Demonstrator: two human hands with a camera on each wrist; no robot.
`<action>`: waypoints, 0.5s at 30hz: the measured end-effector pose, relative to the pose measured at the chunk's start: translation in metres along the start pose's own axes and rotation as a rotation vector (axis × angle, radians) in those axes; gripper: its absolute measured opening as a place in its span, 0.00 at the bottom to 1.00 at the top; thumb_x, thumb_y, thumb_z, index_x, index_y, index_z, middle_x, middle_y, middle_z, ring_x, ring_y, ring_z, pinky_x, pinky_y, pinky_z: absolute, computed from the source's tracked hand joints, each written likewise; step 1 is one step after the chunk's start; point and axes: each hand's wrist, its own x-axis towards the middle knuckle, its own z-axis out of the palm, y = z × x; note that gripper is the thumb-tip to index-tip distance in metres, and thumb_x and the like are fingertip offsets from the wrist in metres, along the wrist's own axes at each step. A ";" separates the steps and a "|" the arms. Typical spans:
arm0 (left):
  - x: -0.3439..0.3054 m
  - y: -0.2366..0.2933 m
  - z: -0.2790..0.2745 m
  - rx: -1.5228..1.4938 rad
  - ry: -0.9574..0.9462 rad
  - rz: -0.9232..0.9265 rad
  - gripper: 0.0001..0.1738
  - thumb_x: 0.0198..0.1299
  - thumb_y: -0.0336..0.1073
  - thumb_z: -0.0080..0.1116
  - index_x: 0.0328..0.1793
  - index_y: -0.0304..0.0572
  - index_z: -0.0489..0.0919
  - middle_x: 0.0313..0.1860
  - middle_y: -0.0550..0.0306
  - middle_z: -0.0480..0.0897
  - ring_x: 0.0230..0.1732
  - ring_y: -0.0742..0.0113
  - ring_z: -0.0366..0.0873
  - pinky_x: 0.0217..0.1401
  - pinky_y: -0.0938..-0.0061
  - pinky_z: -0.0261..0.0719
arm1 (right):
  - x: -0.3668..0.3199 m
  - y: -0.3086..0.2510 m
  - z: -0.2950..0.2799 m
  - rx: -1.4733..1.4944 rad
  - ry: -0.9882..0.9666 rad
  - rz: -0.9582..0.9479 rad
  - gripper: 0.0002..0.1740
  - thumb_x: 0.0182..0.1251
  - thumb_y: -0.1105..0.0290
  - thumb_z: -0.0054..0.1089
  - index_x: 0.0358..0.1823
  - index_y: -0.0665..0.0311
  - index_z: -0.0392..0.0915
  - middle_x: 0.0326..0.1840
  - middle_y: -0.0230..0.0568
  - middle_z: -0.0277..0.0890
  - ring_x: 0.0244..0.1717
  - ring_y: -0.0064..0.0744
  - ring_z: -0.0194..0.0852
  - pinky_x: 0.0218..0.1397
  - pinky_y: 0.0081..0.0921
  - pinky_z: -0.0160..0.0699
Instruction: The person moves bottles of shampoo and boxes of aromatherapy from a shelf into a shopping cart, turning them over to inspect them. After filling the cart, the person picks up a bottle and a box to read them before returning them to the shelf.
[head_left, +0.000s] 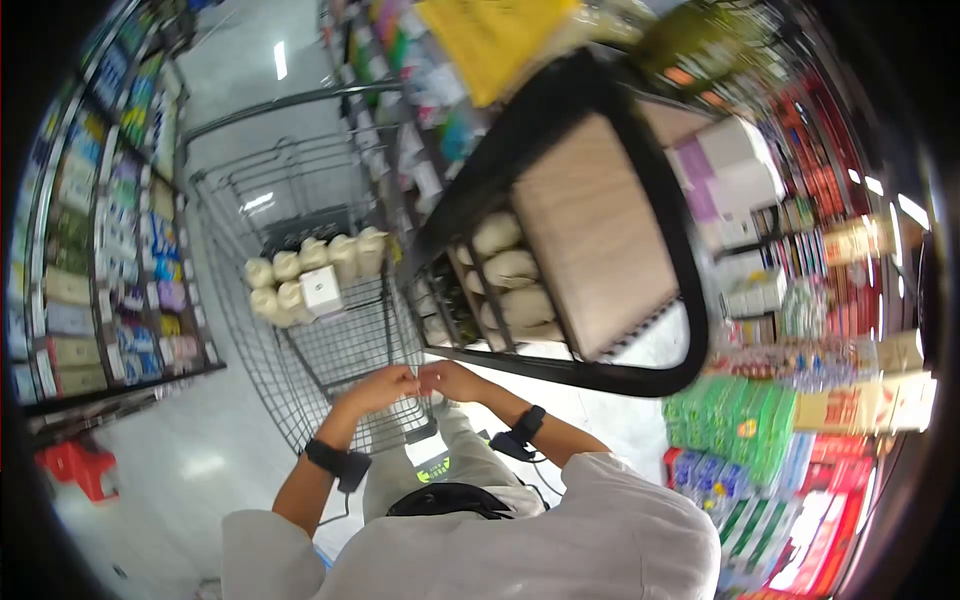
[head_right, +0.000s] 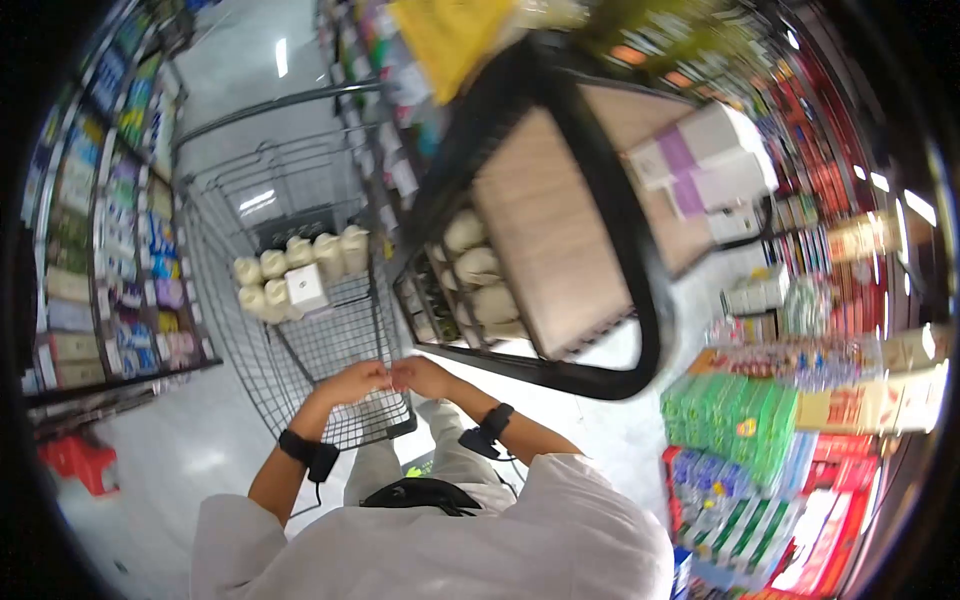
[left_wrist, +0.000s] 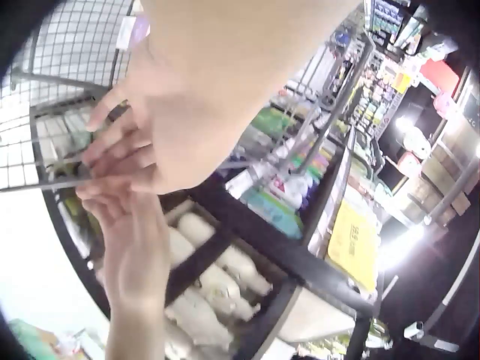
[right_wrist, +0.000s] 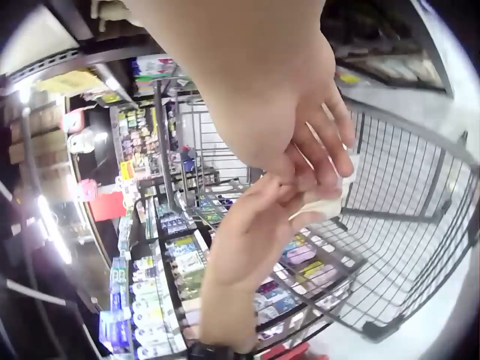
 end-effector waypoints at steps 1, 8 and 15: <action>-0.005 0.039 0.017 0.165 -0.063 -0.039 0.16 0.65 0.43 0.60 0.44 0.35 0.80 0.37 0.51 0.85 0.39 0.64 0.81 0.43 0.69 0.77 | -0.023 0.007 -0.007 -0.016 -0.042 -0.012 0.12 0.73 0.67 0.49 0.39 0.67 0.79 0.34 0.38 0.81 0.38 0.27 0.79 0.47 0.28 0.76; 0.033 0.157 0.167 0.330 -0.360 0.099 0.16 0.66 0.42 0.60 0.52 0.37 0.76 0.45 0.55 0.82 0.50 0.64 0.80 0.52 0.69 0.77 | -0.203 0.031 -0.092 0.287 -0.062 -0.028 0.11 0.65 0.69 0.56 0.41 0.70 0.81 0.31 0.38 0.81 0.32 0.27 0.80 0.40 0.25 0.79; 0.114 0.253 0.293 0.244 -0.370 0.337 0.10 0.68 0.37 0.58 0.51 0.43 0.76 0.46 0.61 0.81 0.50 0.72 0.77 0.47 0.73 0.74 | -0.361 0.004 -0.228 0.274 0.362 -0.283 0.09 0.66 0.74 0.57 0.45 0.70 0.79 0.35 0.41 0.82 0.37 0.30 0.82 0.45 0.28 0.80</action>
